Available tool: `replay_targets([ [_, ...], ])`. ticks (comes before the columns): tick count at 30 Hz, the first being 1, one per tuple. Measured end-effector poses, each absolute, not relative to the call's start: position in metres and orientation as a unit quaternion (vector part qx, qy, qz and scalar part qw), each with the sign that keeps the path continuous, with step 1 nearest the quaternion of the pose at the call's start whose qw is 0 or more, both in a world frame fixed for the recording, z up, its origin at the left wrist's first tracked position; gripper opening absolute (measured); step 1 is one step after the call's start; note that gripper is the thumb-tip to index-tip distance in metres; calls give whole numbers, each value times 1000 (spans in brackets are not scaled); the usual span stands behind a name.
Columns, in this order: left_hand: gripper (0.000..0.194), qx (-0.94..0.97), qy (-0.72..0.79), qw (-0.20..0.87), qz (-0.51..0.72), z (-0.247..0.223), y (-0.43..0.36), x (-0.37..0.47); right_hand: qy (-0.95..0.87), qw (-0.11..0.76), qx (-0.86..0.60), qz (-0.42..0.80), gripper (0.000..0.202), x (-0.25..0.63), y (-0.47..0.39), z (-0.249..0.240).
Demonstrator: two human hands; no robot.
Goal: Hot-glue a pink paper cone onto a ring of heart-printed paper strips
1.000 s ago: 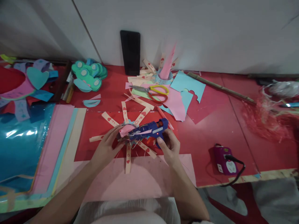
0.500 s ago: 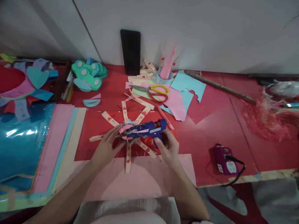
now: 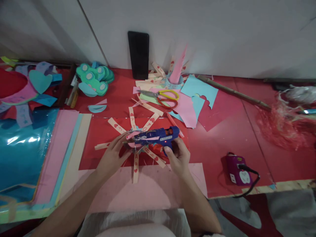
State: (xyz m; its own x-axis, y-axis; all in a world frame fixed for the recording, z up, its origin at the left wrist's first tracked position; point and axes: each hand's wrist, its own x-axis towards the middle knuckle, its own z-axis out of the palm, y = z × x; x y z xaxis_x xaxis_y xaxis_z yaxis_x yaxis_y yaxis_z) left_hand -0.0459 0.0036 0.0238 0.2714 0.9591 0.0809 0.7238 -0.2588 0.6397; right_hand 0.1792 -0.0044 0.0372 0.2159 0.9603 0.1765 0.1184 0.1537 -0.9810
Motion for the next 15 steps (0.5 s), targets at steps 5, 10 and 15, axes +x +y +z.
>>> replay_targets([
  [5,43,759,553,246,241,24,4,-46,-503,575,-536,360,22,179,-4,36],
  [10,43,758,558,244,236,24,4,-46,-498,586,-530,358,20,180,-5,35],
  [15,42,762,556,236,235,24,4,-46,-496,588,-531,356,19,181,-6,32],
])
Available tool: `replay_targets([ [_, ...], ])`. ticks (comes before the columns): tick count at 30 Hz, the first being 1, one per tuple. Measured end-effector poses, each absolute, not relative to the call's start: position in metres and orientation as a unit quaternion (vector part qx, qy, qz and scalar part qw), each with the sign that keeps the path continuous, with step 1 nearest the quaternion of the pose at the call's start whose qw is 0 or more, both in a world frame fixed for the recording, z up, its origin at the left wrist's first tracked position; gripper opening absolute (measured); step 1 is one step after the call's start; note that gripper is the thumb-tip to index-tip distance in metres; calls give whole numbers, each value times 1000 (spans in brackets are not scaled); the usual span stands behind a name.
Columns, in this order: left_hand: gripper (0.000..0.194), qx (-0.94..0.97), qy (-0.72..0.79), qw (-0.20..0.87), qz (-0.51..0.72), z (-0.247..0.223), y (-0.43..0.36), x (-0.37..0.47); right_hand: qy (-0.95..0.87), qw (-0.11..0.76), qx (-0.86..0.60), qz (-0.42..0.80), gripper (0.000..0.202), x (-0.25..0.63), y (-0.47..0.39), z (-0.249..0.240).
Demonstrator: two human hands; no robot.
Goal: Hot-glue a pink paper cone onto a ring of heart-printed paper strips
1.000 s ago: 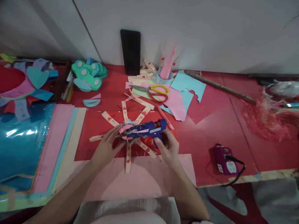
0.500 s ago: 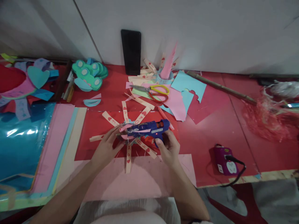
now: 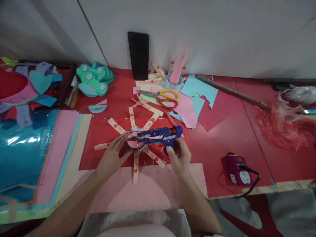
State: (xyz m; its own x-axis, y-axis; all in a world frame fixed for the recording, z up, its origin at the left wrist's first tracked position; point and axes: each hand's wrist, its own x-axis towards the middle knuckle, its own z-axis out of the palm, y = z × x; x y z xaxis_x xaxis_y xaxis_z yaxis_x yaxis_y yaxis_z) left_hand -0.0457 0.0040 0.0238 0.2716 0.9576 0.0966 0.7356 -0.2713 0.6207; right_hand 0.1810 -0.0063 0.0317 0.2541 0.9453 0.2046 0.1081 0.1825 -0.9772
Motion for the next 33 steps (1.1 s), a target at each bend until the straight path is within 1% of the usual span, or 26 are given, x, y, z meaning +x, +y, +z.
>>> replay_targets([
  [3,42,763,554,234,238,24,4,-46,-497,581,-530,367,17,181,-5,34],
  [8,42,759,562,241,224,25,4,-46,-490,556,-550,386,19,179,-3,39],
  [15,42,755,569,239,221,23,4,-46,-497,542,-570,367,25,179,-2,39],
  [21,42,757,568,236,220,23,4,-46,-486,538,-569,388,26,182,-3,36],
  [30,42,753,570,248,216,24,5,-46,-501,521,-578,379,24,186,-6,33],
  [33,43,755,568,245,215,22,4,-46,-518,525,-572,358,25,182,-6,37],
])
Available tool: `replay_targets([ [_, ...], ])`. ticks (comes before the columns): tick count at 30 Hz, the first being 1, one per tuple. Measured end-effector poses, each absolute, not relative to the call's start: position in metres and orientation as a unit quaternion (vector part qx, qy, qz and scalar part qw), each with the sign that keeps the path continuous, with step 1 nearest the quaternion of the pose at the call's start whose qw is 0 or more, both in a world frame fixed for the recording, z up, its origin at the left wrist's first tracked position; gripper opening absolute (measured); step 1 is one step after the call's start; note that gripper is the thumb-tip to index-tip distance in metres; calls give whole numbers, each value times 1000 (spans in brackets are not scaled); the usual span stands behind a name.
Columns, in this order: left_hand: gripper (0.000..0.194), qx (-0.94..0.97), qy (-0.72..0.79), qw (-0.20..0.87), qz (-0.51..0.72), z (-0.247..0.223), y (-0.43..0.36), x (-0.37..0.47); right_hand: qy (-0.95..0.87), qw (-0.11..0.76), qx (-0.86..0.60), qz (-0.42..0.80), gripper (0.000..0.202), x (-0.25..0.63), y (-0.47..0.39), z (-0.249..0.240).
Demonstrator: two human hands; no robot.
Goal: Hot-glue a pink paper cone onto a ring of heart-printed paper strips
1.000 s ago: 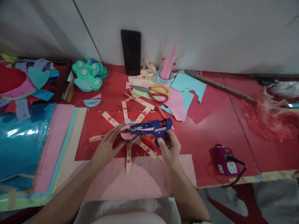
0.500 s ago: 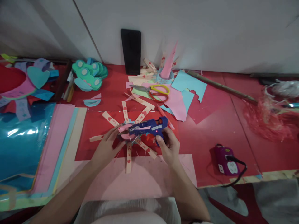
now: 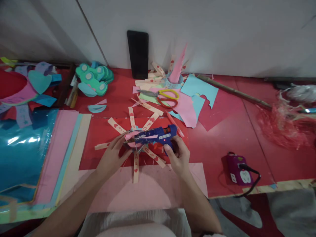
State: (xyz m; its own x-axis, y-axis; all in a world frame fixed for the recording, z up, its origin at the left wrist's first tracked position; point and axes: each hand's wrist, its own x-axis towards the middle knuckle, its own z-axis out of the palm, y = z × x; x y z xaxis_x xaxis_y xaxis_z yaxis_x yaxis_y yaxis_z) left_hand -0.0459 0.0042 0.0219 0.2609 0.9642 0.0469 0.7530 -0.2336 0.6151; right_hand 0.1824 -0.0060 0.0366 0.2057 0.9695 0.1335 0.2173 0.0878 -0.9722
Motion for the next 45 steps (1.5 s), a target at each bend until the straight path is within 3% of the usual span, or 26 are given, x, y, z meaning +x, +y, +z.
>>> replay_targets([
  [14,42,770,538,219,265,19,3,-46,-595,580,-547,108,35,185,-17,16],
  [25,42,771,528,227,274,18,4,-46,-591,597,-536,84,34,183,-12,16],
  [45,42,757,565,246,216,25,6,-45,-608,507,-585,177,19,188,-6,33],
])
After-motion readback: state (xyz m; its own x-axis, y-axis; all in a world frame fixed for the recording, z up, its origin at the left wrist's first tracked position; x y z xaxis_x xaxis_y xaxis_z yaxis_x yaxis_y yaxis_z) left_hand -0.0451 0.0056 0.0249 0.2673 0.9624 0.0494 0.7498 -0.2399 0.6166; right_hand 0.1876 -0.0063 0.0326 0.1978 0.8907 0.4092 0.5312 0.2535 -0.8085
